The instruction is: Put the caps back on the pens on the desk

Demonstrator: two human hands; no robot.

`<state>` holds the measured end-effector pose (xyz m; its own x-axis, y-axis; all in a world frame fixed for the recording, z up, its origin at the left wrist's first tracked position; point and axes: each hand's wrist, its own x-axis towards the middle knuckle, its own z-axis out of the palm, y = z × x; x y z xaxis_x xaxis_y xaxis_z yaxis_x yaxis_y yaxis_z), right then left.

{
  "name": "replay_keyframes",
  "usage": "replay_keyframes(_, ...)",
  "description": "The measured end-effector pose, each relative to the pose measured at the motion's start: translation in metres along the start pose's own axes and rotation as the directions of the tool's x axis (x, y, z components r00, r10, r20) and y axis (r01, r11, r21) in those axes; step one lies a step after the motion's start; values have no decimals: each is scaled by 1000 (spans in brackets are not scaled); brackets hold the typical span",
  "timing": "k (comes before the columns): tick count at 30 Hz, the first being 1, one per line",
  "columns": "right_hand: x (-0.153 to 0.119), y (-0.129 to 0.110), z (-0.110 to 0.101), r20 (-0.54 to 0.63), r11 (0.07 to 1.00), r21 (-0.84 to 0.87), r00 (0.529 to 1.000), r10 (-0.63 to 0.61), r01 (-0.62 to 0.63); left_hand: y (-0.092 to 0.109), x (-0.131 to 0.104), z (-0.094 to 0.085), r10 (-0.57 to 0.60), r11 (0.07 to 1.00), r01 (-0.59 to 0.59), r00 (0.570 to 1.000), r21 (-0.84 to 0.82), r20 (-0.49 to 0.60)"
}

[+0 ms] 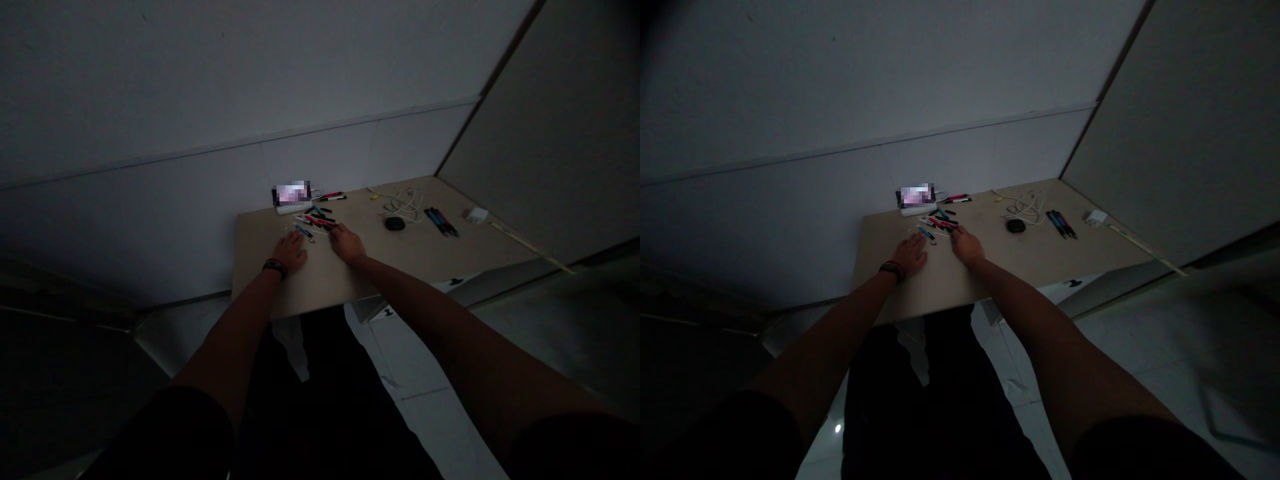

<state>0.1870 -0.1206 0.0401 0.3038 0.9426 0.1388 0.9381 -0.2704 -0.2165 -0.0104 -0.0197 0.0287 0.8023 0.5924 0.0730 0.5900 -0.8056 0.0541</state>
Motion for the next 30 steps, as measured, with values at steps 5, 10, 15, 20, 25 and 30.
replay_keyframes(5,0,-1,-3,-21,1000,26,1000,-2,2,-1,1,2,-102,995,102,994,-13,-32)
replay_keyframes(10,2,-1,-4,5,1000,18,1000,22,-22,-2,3,5,-125,992,124,991,-15,-46)
replay_keyframes(15,4,3,-4,15,998,0,998,65,-65,-1,3,5,-128,992,127,991,-25,-49)
replay_keyframes(20,5,2,-2,0,997,-1,997,71,-71,0,3,7,-130,991,128,989,-45,-69)
replay_keyframes(25,3,-1,-4,-25,998,-12,998,56,-57,-6,5,9,-237,970,226,964,-92,-122)
replay_keyframes(30,1,0,-4,-52,999,-16,998,32,-33,-11,8,10,-380,922,358,908,-143,-174)
